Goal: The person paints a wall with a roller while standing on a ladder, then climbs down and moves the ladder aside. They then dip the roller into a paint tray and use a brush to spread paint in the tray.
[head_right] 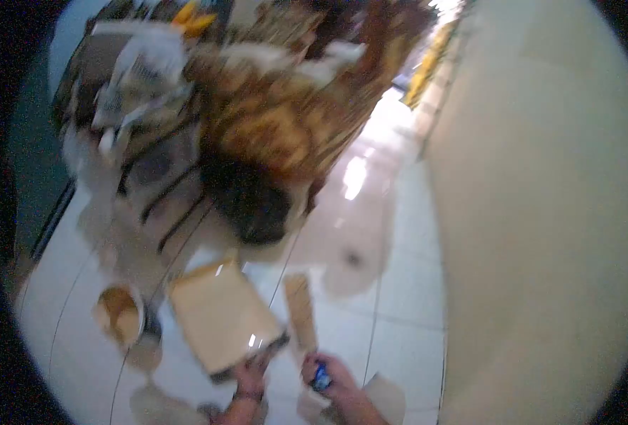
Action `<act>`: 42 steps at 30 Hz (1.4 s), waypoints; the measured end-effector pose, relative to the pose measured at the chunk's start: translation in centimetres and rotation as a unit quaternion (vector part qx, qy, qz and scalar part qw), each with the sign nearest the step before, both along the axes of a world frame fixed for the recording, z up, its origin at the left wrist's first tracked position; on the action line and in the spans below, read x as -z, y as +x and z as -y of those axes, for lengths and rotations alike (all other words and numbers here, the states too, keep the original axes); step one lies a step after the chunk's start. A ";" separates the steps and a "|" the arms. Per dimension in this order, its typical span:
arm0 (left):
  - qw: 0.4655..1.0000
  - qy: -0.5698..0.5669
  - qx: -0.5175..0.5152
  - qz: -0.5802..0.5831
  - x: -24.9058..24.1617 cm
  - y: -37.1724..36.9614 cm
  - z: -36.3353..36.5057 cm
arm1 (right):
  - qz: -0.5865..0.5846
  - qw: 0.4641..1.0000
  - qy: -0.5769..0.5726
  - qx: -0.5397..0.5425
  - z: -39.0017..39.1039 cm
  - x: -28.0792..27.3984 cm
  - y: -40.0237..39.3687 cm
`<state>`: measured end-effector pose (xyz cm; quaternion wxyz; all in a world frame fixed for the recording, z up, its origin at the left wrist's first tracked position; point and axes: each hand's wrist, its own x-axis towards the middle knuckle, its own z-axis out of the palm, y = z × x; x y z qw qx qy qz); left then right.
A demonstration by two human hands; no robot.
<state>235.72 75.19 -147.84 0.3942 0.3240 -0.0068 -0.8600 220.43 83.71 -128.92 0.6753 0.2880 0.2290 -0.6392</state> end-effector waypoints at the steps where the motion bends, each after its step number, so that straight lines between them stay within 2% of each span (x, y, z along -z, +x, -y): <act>1: 1.000 -0.014 0.000 0.020 -1.5 0.0 -0.2 | 0.011 1.000 0.019 0.013 0.3 -0.7 -0.1; 2: 0.999 -0.027 0.000 0.041 -2.5 0.0 -0.6 | -0.143 0.989 0.005 -0.026 -0.7 -0.8 0.3; 3: 0.976 -0.137 0.054 0.162 -1.9 -0.2 -1.1 | -0.088 0.995 0.049 -0.015 -0.5 -1.2 -0.2; 4: 0.996 0.085 -0.028 0.022 -0.4 -0.2 -0.6 | -0.039 0.998 0.056 0.011 0.1 -2.7 0.2; 5: 0.992 0.014 -0.008 0.122 -0.8 -0.7 -0.6 | -0.064 0.995 0.081 -0.008 0.6 -3.4 0.3; 7: 0.987 0.089 -0.033 0.128 -3.9 -0.7 1.0 | -0.025 0.995 0.092 0.004 1.2 -3.6 0.2; 8: 0.985 0.094 -0.041 0.139 -3.6 -0.6 1.5 | -0.022 0.996 0.089 0.008 1.4 -3.5 0.1; 10: 0.991 0.095 -0.057 0.078 -2.3 -0.3 1.8 | -0.039 0.996 0.074 0.019 1.2 -2.6 0.7; 14: 0.991 0.068 -0.062 0.102 -2.9 -0.2 1.7 | -0.065 0.996 0.065 0.020 1.2 -3.0 0.9; 17: 0.989 0.064 -0.030 0.129 -3.3 -0.1 1.6 | -0.063 0.996 0.069 0.015 1.3 -3.3 1.0; 19: 0.986 0.074 -0.080 0.130 -3.4 -0.3 1.5 | -0.062 0.996 0.067 0.018 1.2 -3.6 1.1; 22: 0.984 0.081 -0.091 0.131 -3.9 -0.5 1.6 | -0.048 0.996 0.068 0.014 1.2 -3.8 1.0; 31: 0.985 0.056 -0.100 0.131 -2.6 -0.2 0.9 | -0.062 0.995 0.074 -0.001 0.6 -3.4 1.4; 38: 0.981 0.061 -0.118 0.143 -4.4 -0.5 1.7 | -0.081 0.995 0.048 -0.028 1.1 -3.4 1.6; 42: 0.980 0.050 -0.094 0.165 -5.2 -0.4 1.8 | -0.064 0.996 0.051 -0.029 1.2 -3.4 1.6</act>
